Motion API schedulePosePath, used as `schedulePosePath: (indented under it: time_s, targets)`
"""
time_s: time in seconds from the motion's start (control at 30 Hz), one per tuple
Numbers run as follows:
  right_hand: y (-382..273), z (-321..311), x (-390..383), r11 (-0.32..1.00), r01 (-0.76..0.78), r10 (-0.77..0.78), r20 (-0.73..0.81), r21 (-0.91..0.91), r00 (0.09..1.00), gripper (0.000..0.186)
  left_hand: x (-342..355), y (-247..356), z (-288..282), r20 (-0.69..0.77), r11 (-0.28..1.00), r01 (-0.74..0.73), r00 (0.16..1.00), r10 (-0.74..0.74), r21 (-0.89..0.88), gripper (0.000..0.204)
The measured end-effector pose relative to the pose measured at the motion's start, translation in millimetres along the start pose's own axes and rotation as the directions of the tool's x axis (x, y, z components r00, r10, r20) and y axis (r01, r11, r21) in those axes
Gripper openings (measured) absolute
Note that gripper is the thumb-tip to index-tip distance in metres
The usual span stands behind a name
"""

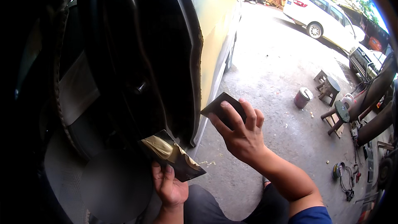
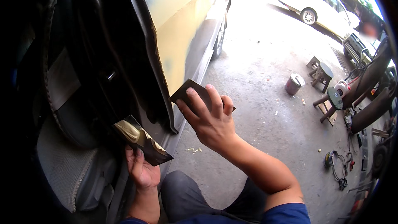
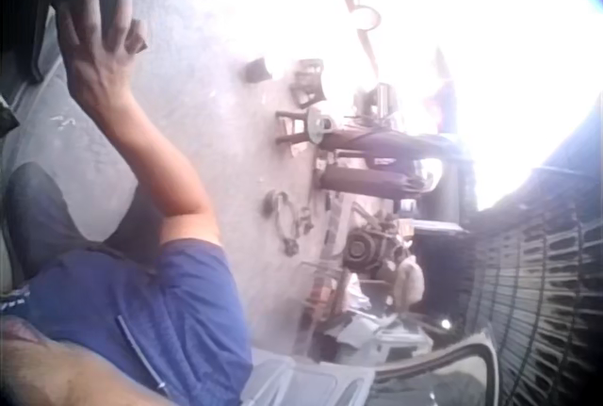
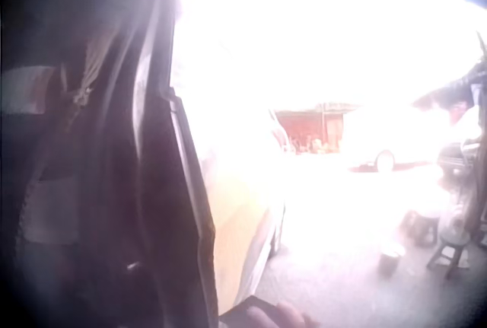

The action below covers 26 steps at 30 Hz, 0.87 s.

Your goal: The person applies a beige body filler to a damaged area on the side of a dark-colored car using a metal putty knife. They spread the filler across the door panel and the area around the door handle, smoothing it out to fill the imperfections.

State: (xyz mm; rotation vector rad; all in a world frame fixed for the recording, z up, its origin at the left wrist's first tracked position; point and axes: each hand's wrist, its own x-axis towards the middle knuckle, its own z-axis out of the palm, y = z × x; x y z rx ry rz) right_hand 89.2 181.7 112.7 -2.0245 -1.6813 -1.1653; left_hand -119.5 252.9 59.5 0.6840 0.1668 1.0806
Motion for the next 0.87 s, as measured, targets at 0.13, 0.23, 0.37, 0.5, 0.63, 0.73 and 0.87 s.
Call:
schedulePosePath:
  time_s: [0.13, 0.23, 0.37, 0.5, 0.63, 0.73, 0.87]
  targets:
    - [13.1, -19.9, 38.9, 0.999, -0.047, 0.044, -0.136, -0.015, 0.99, 0.046, 1.6, -1.8, 0.8, -0.003, 1.0, -0.025, 1.0, 0.025, -0.003, 0.039]
    - [28.0, -25.0, 70.4, 0.998, -0.047, 0.039, -0.226, -0.031, 0.973, 0.049, 1.9, -2.9, 5.8, -0.003, 0.999, -0.029, 1.0, 0.029, -0.024, 0.039]
    - [32.4, -19.0, 78.1, 1.0, -0.028, 0.025, -0.178, -0.012, 0.984, 0.052, 1.5, -1.8, 9.6, -0.03, 1.0, -0.03, 0.999, 0.03, -0.009, 0.038]
    - [23.2, -3.4, 54.0, 1.0, 0.019, -0.018, -0.135, 0.008, 0.991, 0.05, 0.8, -2.0, 5.9, -0.01, 0.999, -0.031, 0.999, 0.031, 0.021, 0.04]
    - [15.7, 8.4, 30.8, 0.999, 0.019, -0.014, -0.097, 0.049, 0.995, 0.048, 1.4, -2.8, 3.3, 0.004, 0.999, -0.036, 0.999, 0.036, 0.038, 0.039]
    - [11.8, 18.8, 8.9, 0.996, 0.032, -0.028, -0.053, 0.082, 0.998, 0.048, 3.6, -3.8, 6.2, 0.009, 0.999, -0.028, 1.0, 0.027, 0.041, 0.038]
    - [4.2, 14.5, -17.6, 0.931, -0.007, -0.003, 0.026, 0.366, 1.0, 0.051, 3.8, -5.8, 12.0, -0.028, 0.999, -0.012, 1.0, 0.014, 0.05, 0.041]
